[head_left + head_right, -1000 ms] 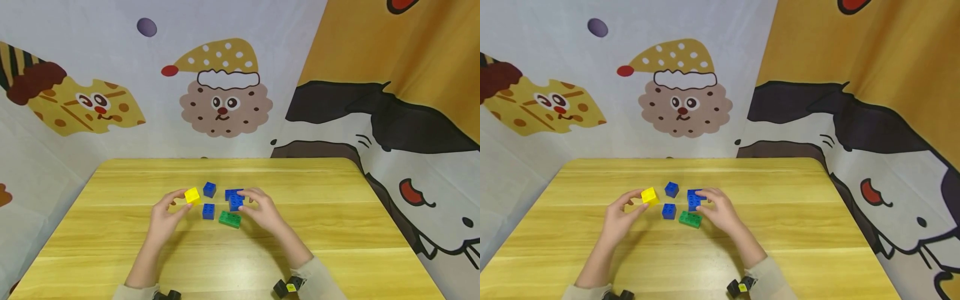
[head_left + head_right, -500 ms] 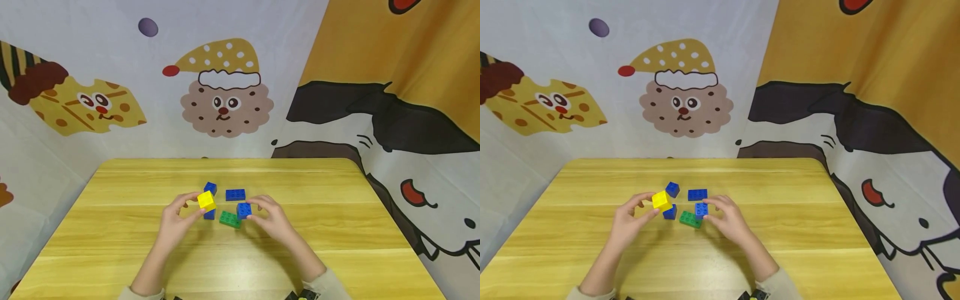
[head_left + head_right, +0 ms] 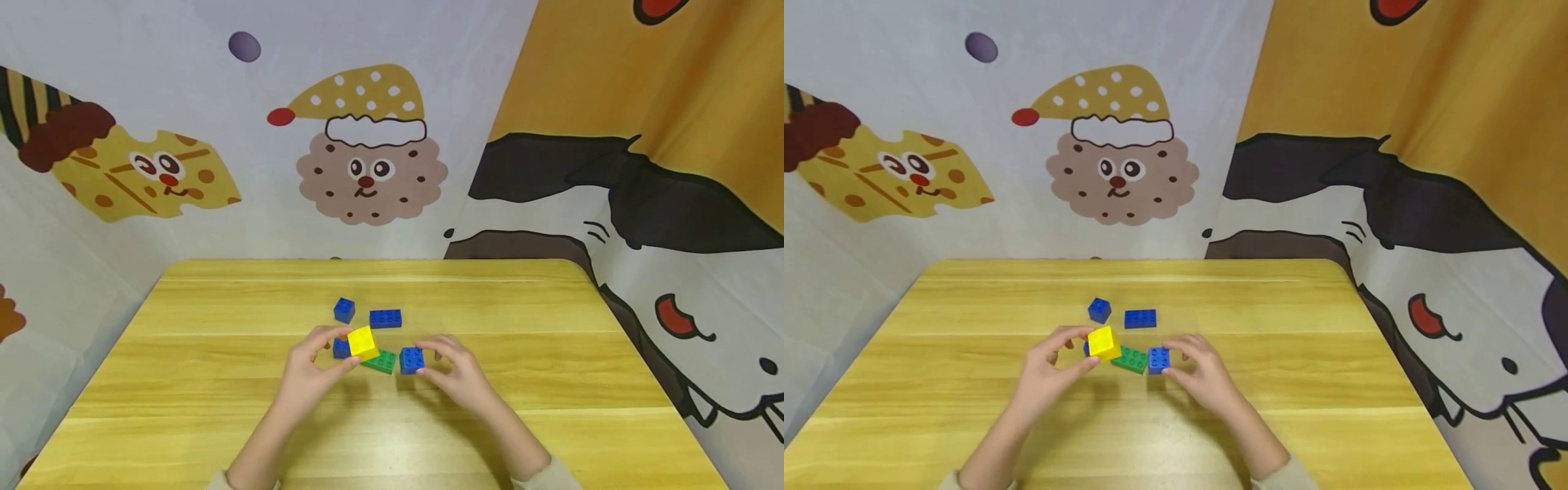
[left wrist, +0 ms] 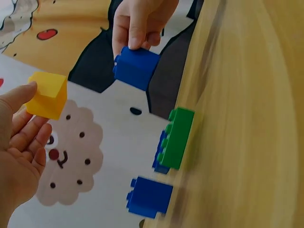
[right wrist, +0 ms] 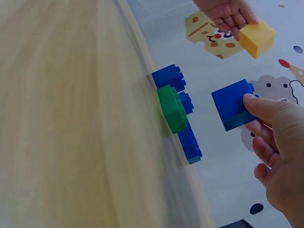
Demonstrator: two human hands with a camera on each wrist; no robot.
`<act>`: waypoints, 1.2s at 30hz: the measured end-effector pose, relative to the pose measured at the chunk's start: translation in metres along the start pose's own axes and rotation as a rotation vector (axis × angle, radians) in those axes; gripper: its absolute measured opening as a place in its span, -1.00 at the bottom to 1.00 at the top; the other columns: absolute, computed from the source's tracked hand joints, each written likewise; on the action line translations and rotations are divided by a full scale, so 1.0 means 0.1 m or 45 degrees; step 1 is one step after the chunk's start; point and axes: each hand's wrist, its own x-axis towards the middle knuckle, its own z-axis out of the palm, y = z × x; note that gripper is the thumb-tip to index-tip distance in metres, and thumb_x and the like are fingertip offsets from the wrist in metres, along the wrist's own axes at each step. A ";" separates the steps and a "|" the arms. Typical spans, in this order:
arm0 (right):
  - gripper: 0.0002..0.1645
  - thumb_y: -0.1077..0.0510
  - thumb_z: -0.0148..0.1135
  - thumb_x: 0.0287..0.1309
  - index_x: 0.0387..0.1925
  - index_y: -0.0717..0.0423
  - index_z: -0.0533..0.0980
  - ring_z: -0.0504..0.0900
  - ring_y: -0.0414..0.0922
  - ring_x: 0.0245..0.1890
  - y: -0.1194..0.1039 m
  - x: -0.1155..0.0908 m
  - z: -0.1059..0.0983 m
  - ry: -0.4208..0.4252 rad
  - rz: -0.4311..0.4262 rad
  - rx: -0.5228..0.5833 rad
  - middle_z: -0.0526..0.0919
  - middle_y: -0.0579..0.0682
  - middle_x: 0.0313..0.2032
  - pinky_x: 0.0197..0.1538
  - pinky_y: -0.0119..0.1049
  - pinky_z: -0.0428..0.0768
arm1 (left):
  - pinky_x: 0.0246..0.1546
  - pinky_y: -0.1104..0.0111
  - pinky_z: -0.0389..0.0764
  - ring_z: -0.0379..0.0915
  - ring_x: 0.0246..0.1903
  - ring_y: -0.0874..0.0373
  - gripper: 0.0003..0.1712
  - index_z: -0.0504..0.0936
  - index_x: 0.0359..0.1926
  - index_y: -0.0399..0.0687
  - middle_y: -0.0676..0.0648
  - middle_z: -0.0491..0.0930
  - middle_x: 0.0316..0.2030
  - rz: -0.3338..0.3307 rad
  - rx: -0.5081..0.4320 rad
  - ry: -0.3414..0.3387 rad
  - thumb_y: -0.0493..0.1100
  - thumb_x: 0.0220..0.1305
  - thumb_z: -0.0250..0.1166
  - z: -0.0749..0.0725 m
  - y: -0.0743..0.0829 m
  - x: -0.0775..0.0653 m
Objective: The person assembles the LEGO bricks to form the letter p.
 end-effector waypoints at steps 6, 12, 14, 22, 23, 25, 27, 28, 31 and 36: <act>-0.48 0.36 0.45 -0.09 0.00 0.19 0.57 0.51 0.01 -0.29 0.03 -0.09 -0.01 0.001 0.055 0.039 0.61 -0.03 -0.04 -0.24 -0.18 0.59 | -0.01 0.19 0.50 0.48 -0.09 0.11 -0.54 0.66 -0.04 0.03 0.14 0.60 -0.13 -0.018 -0.067 -0.090 -0.26 -0.03 0.51 0.12 0.01 -0.04; -0.48 0.32 0.47 -0.11 0.00 0.20 0.58 0.50 0.04 -0.29 0.06 -0.17 -0.02 -0.005 0.155 0.057 0.61 -0.01 -0.05 -0.24 -0.16 0.58 | -0.06 0.12 0.50 0.47 -0.10 0.07 -0.52 0.65 -0.03 0.05 0.14 0.60 -0.10 -0.064 -0.084 -0.157 -0.26 -0.05 0.52 0.26 -0.01 -0.05; -0.48 0.31 0.47 -0.10 0.00 0.19 0.58 0.49 0.03 -0.29 0.06 -0.19 -0.03 -0.011 0.183 0.066 0.61 -0.01 -0.06 -0.24 -0.19 0.57 | -0.02 0.01 0.48 0.47 -0.08 0.03 -0.53 0.65 -0.03 0.03 0.14 0.60 -0.09 -0.088 -0.106 -0.175 -0.26 -0.04 0.50 0.31 -0.03 -0.06; -0.50 0.27 0.47 -0.08 0.00 0.14 0.59 0.49 -0.02 -0.26 0.14 -0.28 -0.05 -0.044 0.258 0.092 0.61 -0.12 -0.06 -0.20 -0.26 0.54 | 0.01 -0.13 0.45 0.48 -0.09 -0.18 -0.57 0.65 -0.04 -0.02 0.12 0.60 -0.12 -0.133 -0.194 -0.232 -0.25 0.00 0.48 0.46 -0.11 -0.08; -0.50 0.26 0.47 -0.07 0.00 0.14 0.59 0.50 -0.03 -0.25 0.15 -0.29 -0.05 -0.048 0.264 0.093 0.61 -0.12 -0.06 -0.19 -0.26 0.54 | 0.00 -0.12 0.46 0.48 -0.10 -0.19 -0.57 0.64 -0.04 -0.02 0.11 0.60 -0.13 -0.130 -0.199 -0.238 -0.24 0.01 0.48 0.48 -0.12 -0.08; -0.51 0.23 0.48 -0.07 -0.01 0.12 0.60 0.51 -0.05 -0.22 0.17 -0.31 -0.05 -0.059 0.289 0.101 0.61 -0.13 -0.05 -0.15 -0.27 0.55 | 0.00 -0.10 0.46 0.49 -0.11 -0.20 -0.57 0.64 -0.03 -0.02 0.10 0.60 -0.13 -0.124 -0.214 -0.254 -0.24 0.01 0.48 0.51 -0.14 -0.08; -0.52 0.20 0.48 -0.06 -0.02 0.10 0.60 0.51 -0.07 -0.21 0.18 -0.33 -0.05 -0.069 0.308 0.115 0.61 -0.14 -0.05 -0.13 -0.28 0.55 | 0.00 -0.09 0.48 0.49 -0.12 -0.21 -0.58 0.64 -0.03 -0.05 0.09 0.60 -0.12 -0.116 -0.228 -0.269 -0.24 0.02 0.47 0.54 -0.15 -0.08; -0.52 0.20 0.48 -0.06 -0.02 0.08 0.60 0.50 -0.08 -0.21 0.19 -0.34 -0.05 -0.074 0.316 0.124 0.61 -0.14 -0.06 -0.13 -0.28 0.55 | -0.01 -0.09 0.48 0.50 -0.12 -0.21 -0.58 0.64 -0.03 -0.05 0.08 0.60 -0.12 -0.114 -0.232 -0.275 -0.24 0.02 0.47 0.55 -0.16 -0.09; -0.54 0.19 0.48 -0.05 -0.02 0.05 0.61 0.49 -0.08 -0.22 0.21 -0.36 -0.05 -0.095 0.345 0.160 0.62 -0.14 -0.07 -0.14 -0.28 0.55 | -0.04 -0.09 0.50 0.49 -0.14 -0.22 -0.59 0.63 -0.02 -0.09 0.06 0.60 -0.12 -0.101 -0.234 -0.289 -0.22 0.04 0.45 0.59 -0.18 -0.09; -0.54 0.25 0.47 -0.05 -0.03 0.08 0.60 0.48 0.00 -0.23 0.22 -0.37 -0.05 -0.113 0.379 0.210 0.62 -0.09 -0.09 -0.18 -0.27 0.53 | -0.08 -0.08 0.52 0.48 -0.14 -0.21 -0.58 0.64 -0.03 -0.09 0.06 0.59 -0.15 -0.086 -0.223 -0.292 -0.21 0.03 0.46 0.63 -0.20 -0.09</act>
